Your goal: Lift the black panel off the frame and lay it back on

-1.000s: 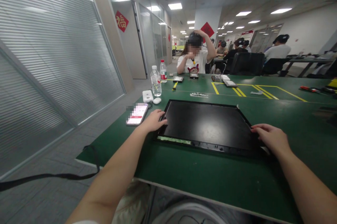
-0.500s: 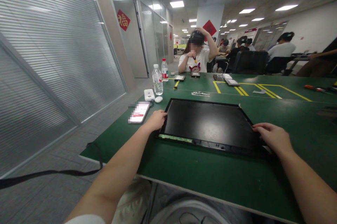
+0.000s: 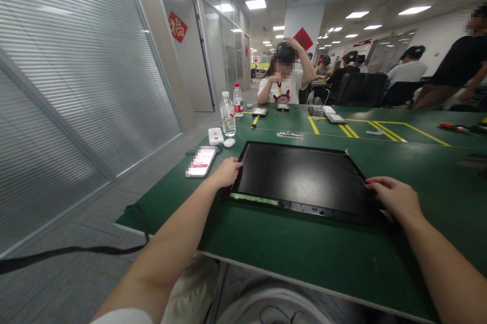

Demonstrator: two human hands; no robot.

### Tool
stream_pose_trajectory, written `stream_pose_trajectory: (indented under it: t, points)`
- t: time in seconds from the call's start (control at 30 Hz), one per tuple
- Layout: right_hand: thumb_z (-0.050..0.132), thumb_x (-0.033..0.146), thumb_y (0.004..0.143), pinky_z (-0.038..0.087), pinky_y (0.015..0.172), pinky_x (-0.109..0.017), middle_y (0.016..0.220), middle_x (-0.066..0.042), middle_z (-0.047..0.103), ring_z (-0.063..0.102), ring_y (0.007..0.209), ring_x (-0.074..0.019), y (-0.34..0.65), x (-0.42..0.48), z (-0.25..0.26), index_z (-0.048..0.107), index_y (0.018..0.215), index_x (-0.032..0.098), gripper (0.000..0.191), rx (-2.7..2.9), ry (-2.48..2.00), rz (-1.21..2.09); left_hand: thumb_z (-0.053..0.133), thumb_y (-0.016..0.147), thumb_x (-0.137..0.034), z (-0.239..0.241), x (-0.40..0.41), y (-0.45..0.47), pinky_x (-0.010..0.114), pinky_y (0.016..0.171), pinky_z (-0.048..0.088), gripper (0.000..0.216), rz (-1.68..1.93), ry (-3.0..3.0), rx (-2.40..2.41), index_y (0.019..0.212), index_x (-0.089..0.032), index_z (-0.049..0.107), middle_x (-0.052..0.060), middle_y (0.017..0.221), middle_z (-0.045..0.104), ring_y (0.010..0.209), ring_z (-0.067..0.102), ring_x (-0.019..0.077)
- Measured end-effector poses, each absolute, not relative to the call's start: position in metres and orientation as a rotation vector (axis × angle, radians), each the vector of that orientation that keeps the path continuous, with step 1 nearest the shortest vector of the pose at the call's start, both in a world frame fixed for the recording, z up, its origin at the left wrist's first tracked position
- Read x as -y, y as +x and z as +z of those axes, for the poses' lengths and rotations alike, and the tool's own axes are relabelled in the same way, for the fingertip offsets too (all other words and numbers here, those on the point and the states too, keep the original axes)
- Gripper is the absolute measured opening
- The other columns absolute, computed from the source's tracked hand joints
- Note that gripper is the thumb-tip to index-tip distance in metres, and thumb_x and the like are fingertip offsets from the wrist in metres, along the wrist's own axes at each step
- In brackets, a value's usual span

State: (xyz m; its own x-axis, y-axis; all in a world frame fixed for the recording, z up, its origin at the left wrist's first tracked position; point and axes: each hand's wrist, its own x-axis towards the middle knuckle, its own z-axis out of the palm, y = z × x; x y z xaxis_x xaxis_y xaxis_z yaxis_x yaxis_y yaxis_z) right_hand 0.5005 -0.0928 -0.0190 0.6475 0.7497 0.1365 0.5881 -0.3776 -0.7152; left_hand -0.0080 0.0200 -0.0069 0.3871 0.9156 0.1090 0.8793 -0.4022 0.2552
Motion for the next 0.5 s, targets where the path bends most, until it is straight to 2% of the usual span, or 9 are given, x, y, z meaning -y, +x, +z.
stream_pose_trajectory:
  t: [0.2,0.33,0.43,0.5]
  points:
    - [0.063,0.041,0.066,0.051,0.080,-0.041,0.083,-0.005,0.083,0.072,0.073,-0.0263,0.492,0.098,-0.010,0.083,0.081,0.025,0.030,1.017,-2.105,0.312,0.055,0.097,-0.007,-0.007,-0.018,-0.009,0.040,0.126,0.049,0.051,0.492,2.402,-1.647,0.142,-0.013,0.079,0.018,0.145,0.076,0.140,0.070,0.0315]
    - [0.062,0.039,0.069,0.053,0.076,-0.038,0.088,-0.006,0.084,0.068,0.067,-0.0229,0.486,0.103,-0.001,0.083,0.085,0.024,0.030,0.974,-2.082,0.355,0.063,0.096,-0.014,-0.008,-0.019,-0.010,0.043,0.127,0.048,0.053,0.512,2.365,-1.788,0.148,-0.010,0.074,0.023,0.153,0.070,0.145,0.066,0.0354]
    - [0.060,0.038,0.073,0.053,0.080,-0.038,0.092,-0.007,0.084,0.070,0.074,-0.0245,0.489,0.104,0.002,0.082,0.085,0.024,0.029,0.958,-2.123,0.267,0.061,0.100,-0.020,-0.009,-0.019,-0.011,0.045,0.129,0.046,0.046,0.412,2.370,-1.845,0.141,-0.006,0.078,0.026,0.155,0.068,0.147,0.065,0.0379]
    - [0.060,0.037,0.075,0.052,0.082,-0.039,0.095,-0.008,0.084,0.073,0.085,-0.0278,0.494,0.102,0.001,0.082,0.086,0.025,0.027,0.967,-2.191,0.211,0.060,0.101,-0.023,-0.010,-0.020,-0.011,0.045,0.129,0.046,0.043,0.386,2.379,-1.849,0.136,-0.008,0.081,0.024,0.155,0.069,0.146,0.066,0.0379]
